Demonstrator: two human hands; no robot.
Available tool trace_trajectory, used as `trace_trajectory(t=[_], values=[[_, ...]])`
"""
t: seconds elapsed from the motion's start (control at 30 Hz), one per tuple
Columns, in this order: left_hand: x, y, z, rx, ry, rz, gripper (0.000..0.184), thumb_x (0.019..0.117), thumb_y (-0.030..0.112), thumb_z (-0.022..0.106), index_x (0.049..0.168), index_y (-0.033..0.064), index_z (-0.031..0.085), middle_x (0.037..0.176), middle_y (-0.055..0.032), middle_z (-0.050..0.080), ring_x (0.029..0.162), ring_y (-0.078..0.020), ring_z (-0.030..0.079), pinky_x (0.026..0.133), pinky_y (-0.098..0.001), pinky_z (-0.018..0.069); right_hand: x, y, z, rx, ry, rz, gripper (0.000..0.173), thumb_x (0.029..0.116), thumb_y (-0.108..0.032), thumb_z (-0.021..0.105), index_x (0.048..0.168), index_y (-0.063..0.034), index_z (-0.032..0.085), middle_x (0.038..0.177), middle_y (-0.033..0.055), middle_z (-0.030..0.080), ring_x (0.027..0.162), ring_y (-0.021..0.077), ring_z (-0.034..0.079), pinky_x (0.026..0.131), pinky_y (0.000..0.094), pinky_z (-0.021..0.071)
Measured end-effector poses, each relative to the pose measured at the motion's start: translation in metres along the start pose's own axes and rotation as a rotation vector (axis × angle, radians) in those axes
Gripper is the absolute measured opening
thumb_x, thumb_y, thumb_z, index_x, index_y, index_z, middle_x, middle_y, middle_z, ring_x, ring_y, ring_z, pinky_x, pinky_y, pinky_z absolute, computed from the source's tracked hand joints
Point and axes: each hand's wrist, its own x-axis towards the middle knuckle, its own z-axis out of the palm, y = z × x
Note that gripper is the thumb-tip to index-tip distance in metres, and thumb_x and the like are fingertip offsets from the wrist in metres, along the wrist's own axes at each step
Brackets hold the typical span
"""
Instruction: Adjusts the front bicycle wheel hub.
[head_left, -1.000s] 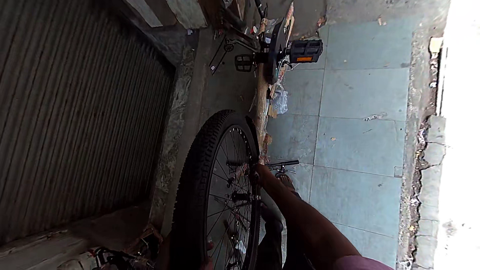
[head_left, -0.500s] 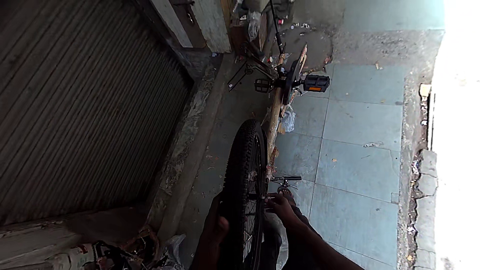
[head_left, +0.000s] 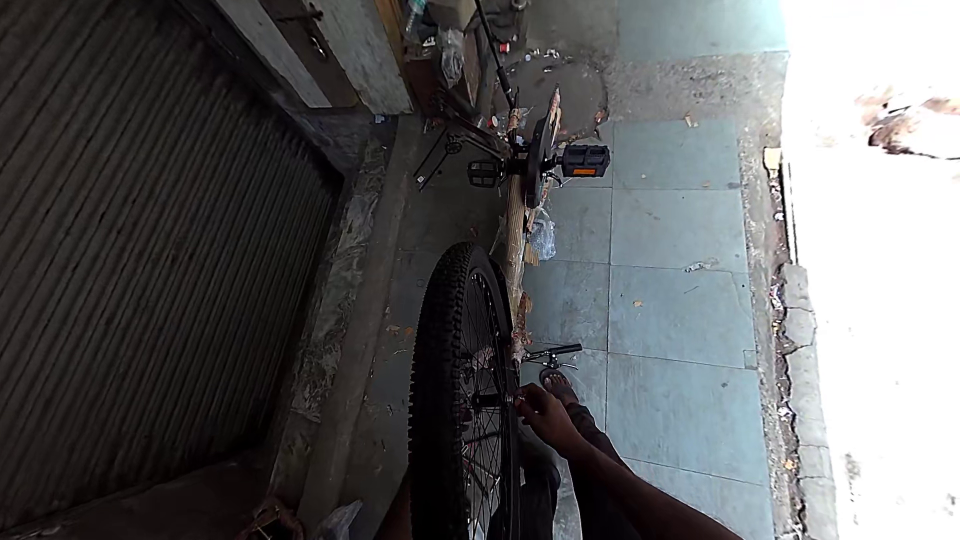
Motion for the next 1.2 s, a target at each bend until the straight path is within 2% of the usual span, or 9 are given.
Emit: trace_trajectory(t=[0.1,0.2,0.37,0.43,0.6,0.77,0.87,1.0,1.2], values=[[-0.022,0.047,0.023,-0.012,0.098,-0.189,0.034,0.1088,0.001,0.039,0.141,-0.0094,0.042,0.131,-0.0253,0.056,0.113,-0.0262,0.061,0.094,-0.0352,0.049,0.0,0.003,-0.001,0.098,-0.015,-0.006,0.038,0.0992,-0.027,0.066,0.128,-0.0036,0.061,0.103,0.0098,0.072,0.087,0.0178,0.073,0.082,0.0364,0.0619],[-0.038,0.078,0.036,-0.022,0.121,-0.21,0.028,0.1052,-0.006,0.041,0.132,-0.0121,0.045,0.116,-0.0214,0.058,0.096,-0.02,0.061,0.084,-0.0285,0.0491,0.001,0.005,-0.001,0.158,-0.024,0.011,0.033,0.1,-0.022,0.065,0.126,-0.0022,0.062,0.098,0.0083,0.072,0.084,0.0166,0.073,0.08,0.0352,0.0621],[0.024,-0.003,-0.004,-0.054,0.008,-0.098,0.026,0.1045,-0.005,0.044,0.129,-0.0084,0.05,0.1,-0.0141,0.061,0.082,-0.0172,0.063,0.076,-0.029,0.0528,-0.004,-0.003,0.009,0.311,0.042,0.063,0.029,0.1006,-0.015,0.063,0.126,0.0005,0.061,0.092,0.0079,0.072,0.081,0.0177,0.074,0.08,0.0364,0.0634],[0.051,-0.053,-0.031,-0.106,-0.196,0.182,0.026,0.1061,-0.003,0.041,0.129,-0.0146,0.046,0.097,-0.0155,0.064,0.08,-0.0151,0.066,0.074,-0.0271,0.0563,-0.003,-0.005,0.012,0.329,0.075,0.079,0.027,0.0996,-0.013,0.064,0.123,0.0003,0.062,0.089,0.008,0.072,0.078,0.0182,0.074,0.078,0.0362,0.0639],[0.063,-0.062,-0.032,-0.145,0.037,0.122,0.02,0.1061,0.003,0.048,0.119,-0.0093,0.057,0.088,-0.0131,0.066,0.073,-0.0167,0.066,0.067,-0.029,0.0572,-0.01,-0.029,0.011,0.347,0.117,0.095,0.023,0.0979,-0.011,0.066,0.118,0.0008,0.064,0.086,0.0072,0.073,0.075,0.0167,0.073,0.075,0.0344,0.064],[-0.009,0.043,0.001,-0.152,0.129,0.082,0.015,0.1026,-0.01,0.044,0.117,-0.0098,0.05,0.085,-0.0118,0.056,0.066,-0.0136,0.057,0.067,-0.0261,0.0518,-0.019,-0.065,0.002,0.34,0.17,0.015,0.022,0.099,-0.009,0.065,0.118,0.0025,0.063,0.086,0.0078,0.072,0.077,0.0165,0.073,0.077,0.0336,0.0636],[0.024,0.016,-0.017,-0.195,0.024,0.317,0.012,0.1028,-0.007,0.047,0.114,-0.0116,0.05,0.079,-0.0125,0.06,0.062,-0.013,0.059,0.061,-0.0262,0.0525,-0.009,-0.073,-0.004,0.301,0.21,-0.025,0.021,0.0988,-0.009,0.065,0.117,0.0017,0.063,0.084,0.0076,0.072,0.075,0.0168,0.073,0.077,0.0344,0.0634],[0.018,0.053,0.001,-0.158,0.199,0.045,0.01,0.1038,-0.005,0.048,0.112,-0.0043,0.052,0.077,-0.0088,0.058,0.06,-0.0137,0.056,0.061,-0.0263,0.0501,0.007,-0.073,-0.014,0.196,0.208,-0.028,0.023,0.0992,-0.014,0.066,0.118,-0.0003,0.063,0.084,0.0068,0.073,0.075,0.0163,0.073,0.077,0.0349,0.0628],[0.035,0.039,-0.003,-0.14,0.212,0.042,0.006,0.1035,-0.003,0.05,0.108,-0.0031,0.054,0.075,-0.0081,0.058,0.058,-0.0124,0.056,0.057,-0.0241,0.0481,0.017,-0.073,-0.024,0.042,0.142,0.003,0.026,0.1005,-0.019,0.064,0.12,-0.0023,0.064,0.084,0.0061,0.071,0.073,0.0168,0.071,0.075,0.0363,0.0607]])
